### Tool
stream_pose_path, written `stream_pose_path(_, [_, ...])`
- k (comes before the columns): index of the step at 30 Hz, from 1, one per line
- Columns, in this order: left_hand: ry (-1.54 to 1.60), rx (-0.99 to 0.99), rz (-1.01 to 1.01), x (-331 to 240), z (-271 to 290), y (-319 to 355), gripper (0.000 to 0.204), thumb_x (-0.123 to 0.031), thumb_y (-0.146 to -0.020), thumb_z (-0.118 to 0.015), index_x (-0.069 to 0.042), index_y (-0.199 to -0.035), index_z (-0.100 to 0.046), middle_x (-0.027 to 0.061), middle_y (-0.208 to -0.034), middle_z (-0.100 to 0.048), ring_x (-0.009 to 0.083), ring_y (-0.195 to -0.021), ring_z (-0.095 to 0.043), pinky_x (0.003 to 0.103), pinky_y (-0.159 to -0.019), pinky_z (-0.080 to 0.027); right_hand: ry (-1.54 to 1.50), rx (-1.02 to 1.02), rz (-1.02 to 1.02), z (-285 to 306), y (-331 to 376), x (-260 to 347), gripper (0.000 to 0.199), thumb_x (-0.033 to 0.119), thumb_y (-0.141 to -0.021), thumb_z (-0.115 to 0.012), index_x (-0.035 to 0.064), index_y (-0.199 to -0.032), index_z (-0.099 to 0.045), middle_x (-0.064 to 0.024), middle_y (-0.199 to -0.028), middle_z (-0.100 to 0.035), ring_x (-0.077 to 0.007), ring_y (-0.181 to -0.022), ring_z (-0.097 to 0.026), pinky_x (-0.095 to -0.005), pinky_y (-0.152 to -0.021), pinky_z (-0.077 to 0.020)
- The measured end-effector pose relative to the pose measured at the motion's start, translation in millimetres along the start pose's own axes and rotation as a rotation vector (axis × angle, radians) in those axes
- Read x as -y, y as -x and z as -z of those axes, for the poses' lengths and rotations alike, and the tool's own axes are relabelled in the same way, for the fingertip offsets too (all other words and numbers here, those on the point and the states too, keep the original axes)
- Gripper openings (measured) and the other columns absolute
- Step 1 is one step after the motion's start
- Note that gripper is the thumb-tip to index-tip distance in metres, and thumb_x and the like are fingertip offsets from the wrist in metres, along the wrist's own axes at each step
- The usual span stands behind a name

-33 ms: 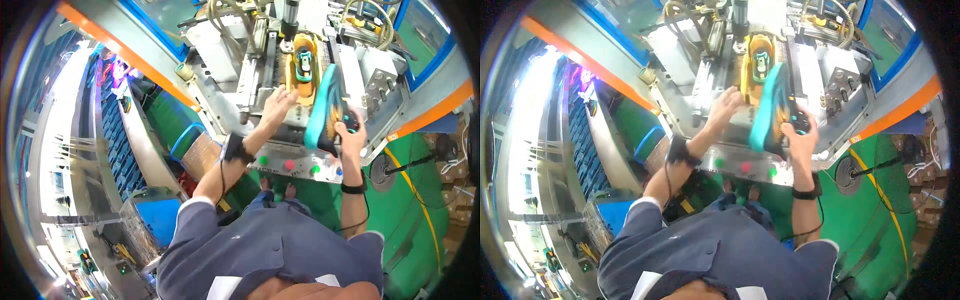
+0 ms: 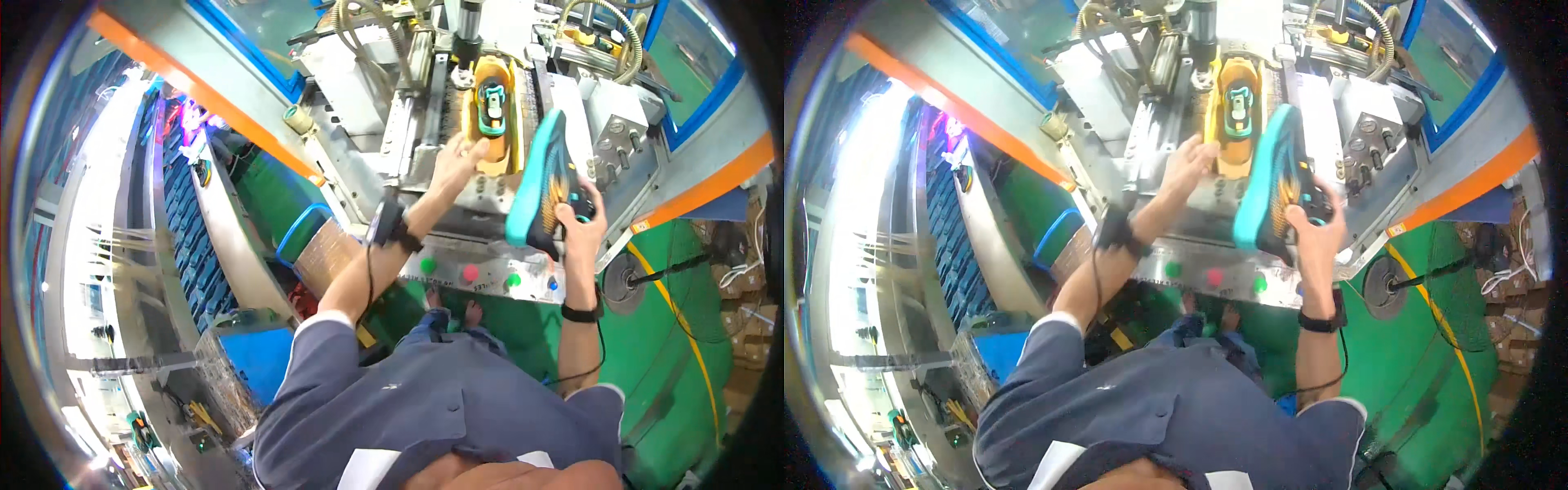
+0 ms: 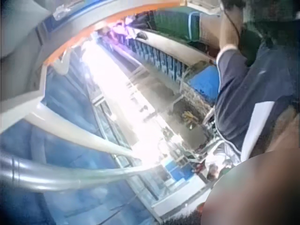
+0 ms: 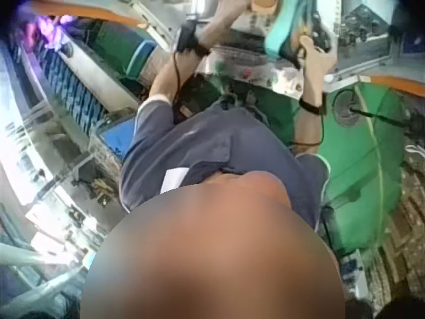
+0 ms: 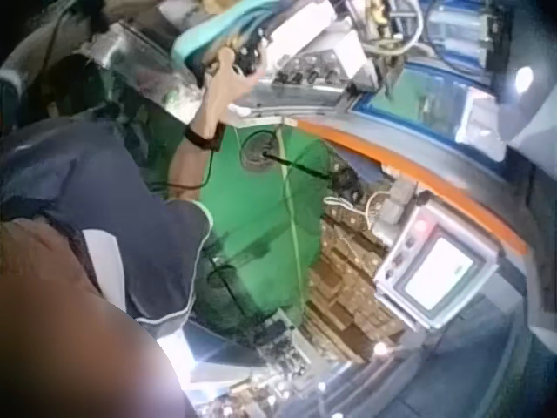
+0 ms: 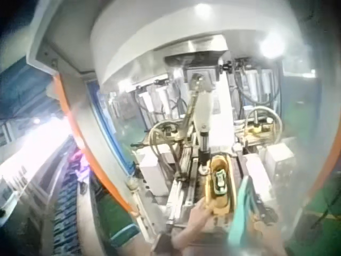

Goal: Operating an industrial machine to shape and process footwear on an assembly line.

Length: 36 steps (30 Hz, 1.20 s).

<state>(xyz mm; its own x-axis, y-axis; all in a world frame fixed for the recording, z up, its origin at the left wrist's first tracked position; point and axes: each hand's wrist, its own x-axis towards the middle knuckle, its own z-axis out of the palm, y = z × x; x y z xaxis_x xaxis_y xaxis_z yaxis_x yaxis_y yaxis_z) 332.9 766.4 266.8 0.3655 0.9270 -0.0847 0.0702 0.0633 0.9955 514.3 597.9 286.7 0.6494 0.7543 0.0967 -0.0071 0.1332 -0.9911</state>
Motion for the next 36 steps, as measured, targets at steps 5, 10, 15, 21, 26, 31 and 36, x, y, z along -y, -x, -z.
stream_pose_path(5, [-0.273, -0.445, -0.318, 113.6, -15.5, -190.9, 0.061, -0.037, -0.071, -0.080, 0.011, -0.102, -0.060, 0.0118, -0.074, -0.066, 0.0174, -0.066, -0.064, 0.032, -0.060, -0.051, 0.169, -0.201, 0.057, 25.6, -16.0, 22.9, 0.052, 0.001, -0.072, -0.065, 0.0005, -0.122, -0.056, -0.0074, -0.108, -0.061, -0.0145, -0.094, -0.059, -0.0279, -0.085, -0.0478])
stream_pose_path(10, [-0.657, -0.288, 0.022, 102.9, -39.9, -240.7, 0.077, -0.030, -0.069, -0.075, 0.012, -0.124, -0.042, 0.0297, -0.115, -0.059, 0.0396, -0.110, -0.058, 0.043, -0.093, -0.047, 0.381, -0.375, 0.033, 45.0, -24.3, 24.3, 0.051, 0.001, -0.071, -0.065, -0.0004, -0.122, -0.057, -0.0082, -0.112, -0.060, -0.0155, -0.095, -0.059, -0.0281, -0.088, -0.0472])
stream_pose_path(15, [-0.288, -0.165, 0.288, 46.6, -4.4, -212.8, 0.048, -0.018, -0.068, -0.075, 0.007, -0.106, -0.059, 0.0196, -0.097, -0.066, 0.0309, -0.092, -0.064, 0.037, -0.079, -0.050, 0.487, -0.278, 0.122, 31.8, -92.1, 21.4, 0.045, 0.005, -0.074, -0.071, -0.0018, -0.117, -0.059, -0.0097, -0.105, -0.062, -0.0141, -0.090, -0.059, -0.0269, -0.081, -0.0490])
stream_pose_path(21, [0.557, 0.163, 0.369, 22.3, 67.8, -69.0, 0.032, -0.007, -0.082, -0.068, 0.003, -0.110, -0.058, 0.0110, -0.103, -0.066, 0.0210, -0.086, -0.066, 0.036, -0.063, -0.057, 0.769, 0.109, -0.031, -70.1, -251.3, 5.2, 0.054, 0.026, -0.066, -0.076, 0.0014, -0.113, -0.063, -0.0139, -0.097, -0.067, -0.0196, -0.092, -0.063, -0.0317, -0.081, -0.0499])
stream_pose_path(26, [0.519, 0.064, 0.316, -24.3, 150.4, 73.2, 0.058, -0.009, -0.078, -0.073, 0.007, -0.127, -0.047, 0.0104, -0.116, -0.060, 0.0178, -0.102, -0.060, 0.031, -0.091, -0.048, 1.134, 0.359, -0.064, -209.3, -291.8, -52.2, 0.047, 0.029, -0.065, -0.077, -0.0073, -0.093, -0.066, -0.0193, -0.086, -0.069, -0.0309, -0.078, -0.069, -0.0374, -0.070, -0.0536])
stream_pose_path(31, [0.429, -0.454, 0.289, -42.0, 199.9, 187.3, 0.058, -0.008, -0.073, -0.072, 0.007, -0.124, -0.049, 0.0118, -0.112, -0.061, 0.0196, -0.101, -0.061, 0.031, -0.091, -0.047, 1.225, 0.206, 0.478, -255.2, -269.6, -157.8, 0.037, 0.025, -0.075, -0.065, -0.0044, -0.094, -0.052, -0.0259, -0.082, -0.066, -0.0397, -0.081, -0.067, -0.0440, -0.072, -0.0542])
stream_pose_path(36, [0.549, -0.713, 0.156, -14.7, 203.4, 270.1, 0.052, -0.007, -0.081, -0.068, 0.006, -0.127, -0.047, 0.0140, -0.116, -0.061, 0.0233, -0.102, -0.063, 0.036, -0.088, -0.052, 1.250, 0.173, 0.273, -267.3, -251.2, -163.3, 0.053, 0.039, -0.077, -0.068, -0.0011, -0.104, -0.045, -0.0282, -0.091, -0.066, -0.0429, -0.087, -0.066, -0.0469, -0.084, -0.0508])
